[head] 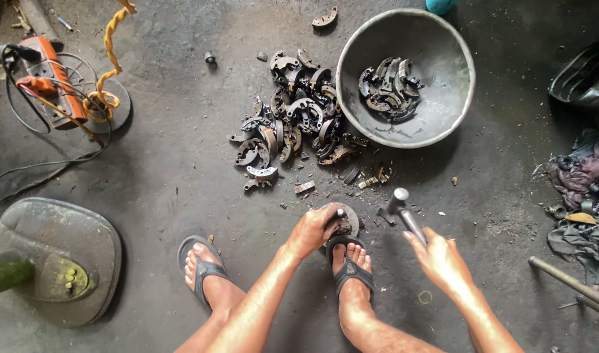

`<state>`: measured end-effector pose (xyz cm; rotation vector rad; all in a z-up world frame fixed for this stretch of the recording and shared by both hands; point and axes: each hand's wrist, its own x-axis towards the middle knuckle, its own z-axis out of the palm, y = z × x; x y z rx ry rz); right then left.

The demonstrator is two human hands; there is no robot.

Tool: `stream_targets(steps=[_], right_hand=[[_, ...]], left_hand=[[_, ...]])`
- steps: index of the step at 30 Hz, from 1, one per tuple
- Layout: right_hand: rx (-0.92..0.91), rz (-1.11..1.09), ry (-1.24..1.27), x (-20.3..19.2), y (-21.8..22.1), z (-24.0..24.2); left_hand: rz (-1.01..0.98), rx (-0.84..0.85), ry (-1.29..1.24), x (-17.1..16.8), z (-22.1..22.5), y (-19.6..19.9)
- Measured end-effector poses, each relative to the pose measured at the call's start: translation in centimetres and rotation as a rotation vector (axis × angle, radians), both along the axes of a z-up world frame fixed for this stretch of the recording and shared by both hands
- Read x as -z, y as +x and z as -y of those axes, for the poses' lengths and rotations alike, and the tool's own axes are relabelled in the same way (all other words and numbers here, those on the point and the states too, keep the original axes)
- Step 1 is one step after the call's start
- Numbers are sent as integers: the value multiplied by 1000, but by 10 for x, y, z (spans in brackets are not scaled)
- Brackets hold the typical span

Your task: Removing old brake linings from motorcycle brake shoes using a hammer and punch on a workshop floor.

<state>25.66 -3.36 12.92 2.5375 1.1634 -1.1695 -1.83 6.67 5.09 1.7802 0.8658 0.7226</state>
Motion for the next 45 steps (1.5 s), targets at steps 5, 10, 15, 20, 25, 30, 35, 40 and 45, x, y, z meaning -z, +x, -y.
stream_targets(steps=[5, 10, 15, 20, 25, 30, 35, 40, 45], right_hand=[[24, -72, 3, -31, -25, -19], [4, -105, 61, -42, -34, -22], [-24, -139, 133, -54, -39, -28], [-148, -159, 132, -78, -50, -34], [-274, -222, 218, -71, -60, -33], [-296, -191, -44, -88, -66, -52], [-244, -267, 297, -93, -70, -44], [-404, -241, 93, -80, -67, -54], [-250, -247, 343, -119, -75, -68]], left_hand=[[-71, 57, -49, 16, 6, -3], [-91, 120, -71, 16, 6, -5], [-40, 148, -63, 11, 4, -6], [-20, 150, -66, 12, 4, -6], [-69, 102, -92, 25, 9, -7], [41, 117, -57, 18, 5, -6], [-44, 129, -140, 25, 5, -5], [-45, 94, -51, 27, 7, -7], [-68, 132, -90, 26, 10, -2]])
